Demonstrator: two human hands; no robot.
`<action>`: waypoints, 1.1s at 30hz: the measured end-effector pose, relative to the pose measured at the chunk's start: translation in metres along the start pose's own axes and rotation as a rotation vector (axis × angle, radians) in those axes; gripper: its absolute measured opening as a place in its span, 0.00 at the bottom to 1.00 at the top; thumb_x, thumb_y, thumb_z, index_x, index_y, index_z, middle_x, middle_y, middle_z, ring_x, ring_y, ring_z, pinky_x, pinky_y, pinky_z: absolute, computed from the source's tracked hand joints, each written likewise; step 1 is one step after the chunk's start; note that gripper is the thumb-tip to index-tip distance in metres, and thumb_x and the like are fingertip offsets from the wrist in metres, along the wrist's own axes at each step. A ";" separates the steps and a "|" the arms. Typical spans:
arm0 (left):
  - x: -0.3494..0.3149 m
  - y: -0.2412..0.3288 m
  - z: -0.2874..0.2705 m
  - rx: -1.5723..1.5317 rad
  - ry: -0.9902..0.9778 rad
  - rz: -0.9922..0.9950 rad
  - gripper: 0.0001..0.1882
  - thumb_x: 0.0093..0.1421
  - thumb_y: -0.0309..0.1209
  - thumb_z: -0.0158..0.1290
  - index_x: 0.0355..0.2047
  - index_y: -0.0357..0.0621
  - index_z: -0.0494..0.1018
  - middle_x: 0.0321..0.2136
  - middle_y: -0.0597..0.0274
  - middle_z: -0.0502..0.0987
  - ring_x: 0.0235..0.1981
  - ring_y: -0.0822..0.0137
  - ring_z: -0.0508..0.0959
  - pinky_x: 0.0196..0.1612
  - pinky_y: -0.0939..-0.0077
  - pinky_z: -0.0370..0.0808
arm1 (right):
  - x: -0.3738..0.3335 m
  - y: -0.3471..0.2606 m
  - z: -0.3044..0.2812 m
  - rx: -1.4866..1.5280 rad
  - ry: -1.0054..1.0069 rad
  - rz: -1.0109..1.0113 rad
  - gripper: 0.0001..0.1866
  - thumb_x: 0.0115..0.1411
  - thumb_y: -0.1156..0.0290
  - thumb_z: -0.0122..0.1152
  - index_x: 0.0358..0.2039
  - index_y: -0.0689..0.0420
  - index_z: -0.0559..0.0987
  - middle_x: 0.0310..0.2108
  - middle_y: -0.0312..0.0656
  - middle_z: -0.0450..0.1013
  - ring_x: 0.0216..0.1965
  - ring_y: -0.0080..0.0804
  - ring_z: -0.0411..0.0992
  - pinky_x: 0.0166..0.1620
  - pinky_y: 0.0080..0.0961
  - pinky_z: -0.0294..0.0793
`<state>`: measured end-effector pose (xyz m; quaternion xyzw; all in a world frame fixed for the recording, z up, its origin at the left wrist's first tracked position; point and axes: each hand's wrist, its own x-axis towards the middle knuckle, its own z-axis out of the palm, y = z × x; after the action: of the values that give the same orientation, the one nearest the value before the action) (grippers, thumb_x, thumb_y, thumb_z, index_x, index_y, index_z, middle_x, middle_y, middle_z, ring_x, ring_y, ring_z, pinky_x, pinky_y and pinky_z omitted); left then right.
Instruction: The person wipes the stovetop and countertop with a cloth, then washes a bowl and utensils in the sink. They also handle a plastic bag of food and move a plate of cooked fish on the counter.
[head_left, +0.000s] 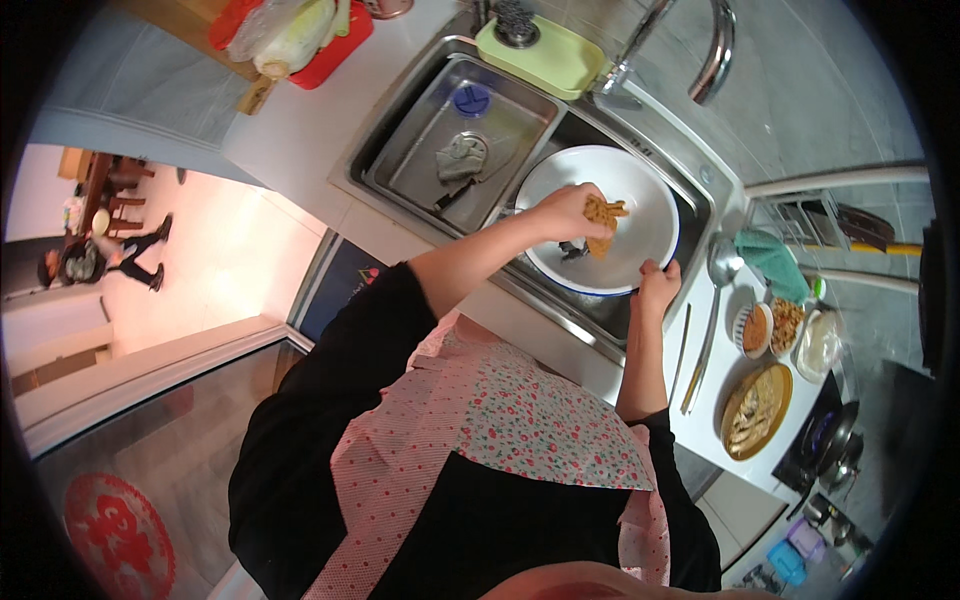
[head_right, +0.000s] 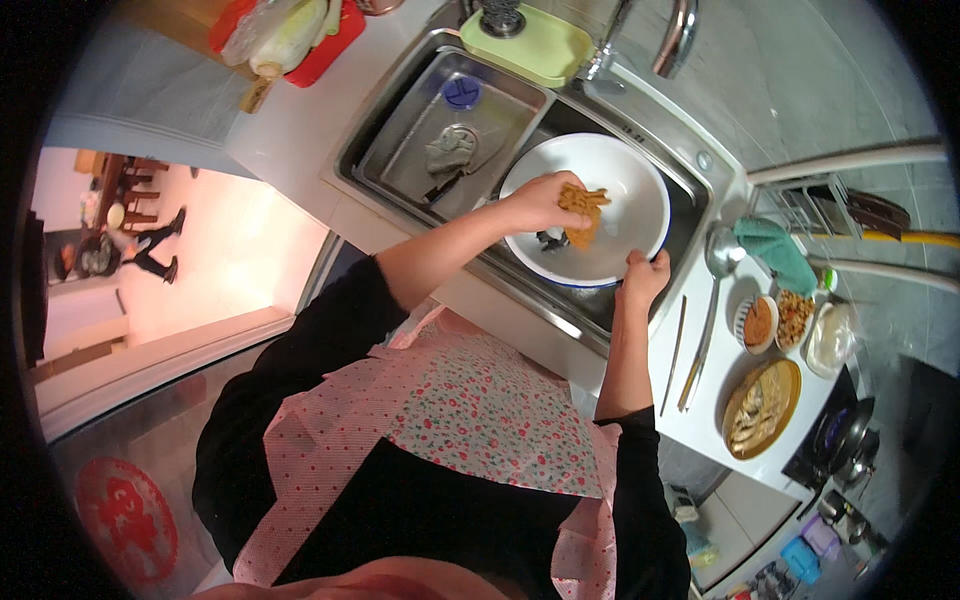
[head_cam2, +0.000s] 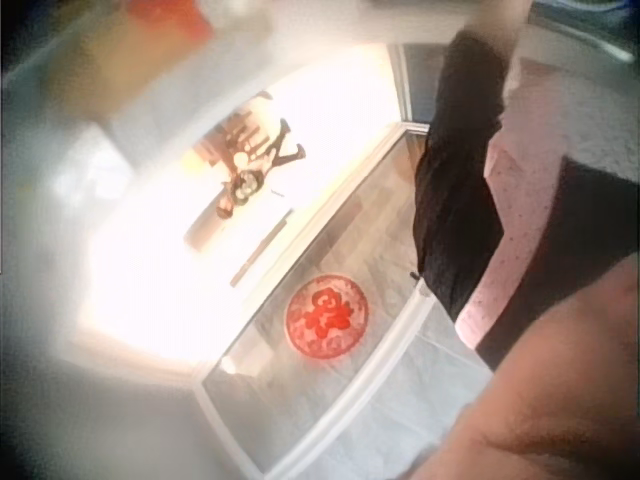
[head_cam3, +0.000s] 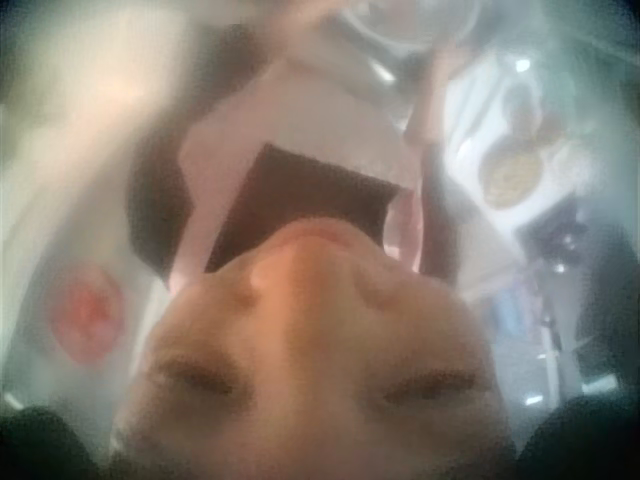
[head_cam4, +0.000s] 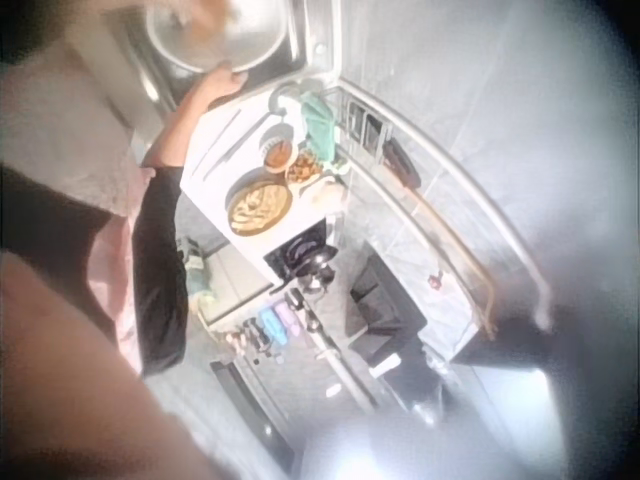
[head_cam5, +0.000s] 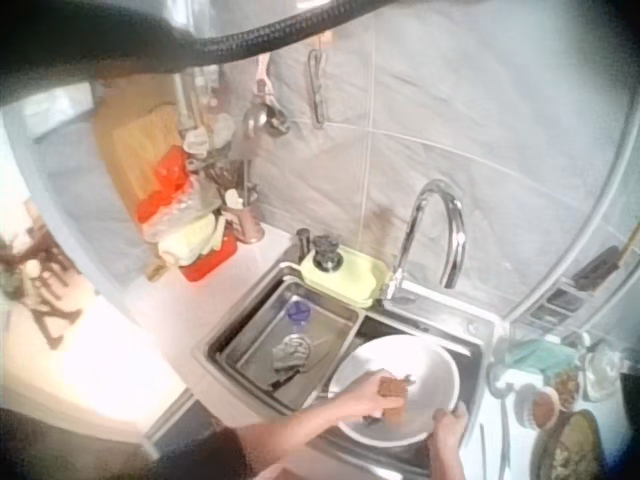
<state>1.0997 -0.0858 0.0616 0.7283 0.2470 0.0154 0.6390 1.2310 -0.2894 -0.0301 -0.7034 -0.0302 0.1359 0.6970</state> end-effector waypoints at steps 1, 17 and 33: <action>0.013 0.010 -0.008 0.546 0.083 -0.019 0.35 0.50 0.34 0.68 0.57 0.42 0.68 0.53 0.49 0.70 0.54 0.53 0.74 0.58 0.62 0.69 | 0.003 0.012 0.003 0.044 0.011 0.050 0.07 0.49 0.84 0.55 0.30 0.60 0.75 0.24 0.36 0.71 0.24 0.23 0.67 0.30 0.21 0.65; 0.134 0.034 0.001 1.120 0.512 0.651 0.19 0.52 0.32 0.54 0.43 0.35 0.74 0.47 0.44 0.72 0.53 0.48 0.71 0.65 0.52 0.61 | 0.025 0.103 -0.042 -0.176 -0.062 0.596 0.24 0.54 0.84 0.58 0.54 0.66 0.73 0.45 0.50 0.75 0.38 0.46 0.77 0.37 0.42 0.81; 0.092 0.035 0.042 0.281 0.703 0.607 0.14 0.54 0.33 0.57 0.39 0.41 0.74 0.45 0.51 0.74 0.51 0.47 0.71 0.57 0.54 0.69 | 0.034 -0.022 0.044 0.119 -0.326 0.232 0.23 0.72 0.61 0.49 0.60 0.65 0.68 0.54 0.48 0.71 0.54 0.38 0.72 0.58 0.35 0.71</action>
<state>1.2063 -0.0918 0.0599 0.7975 0.2239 0.4128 0.3788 1.2563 -0.2386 -0.0130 -0.6286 -0.0536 0.3289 0.7027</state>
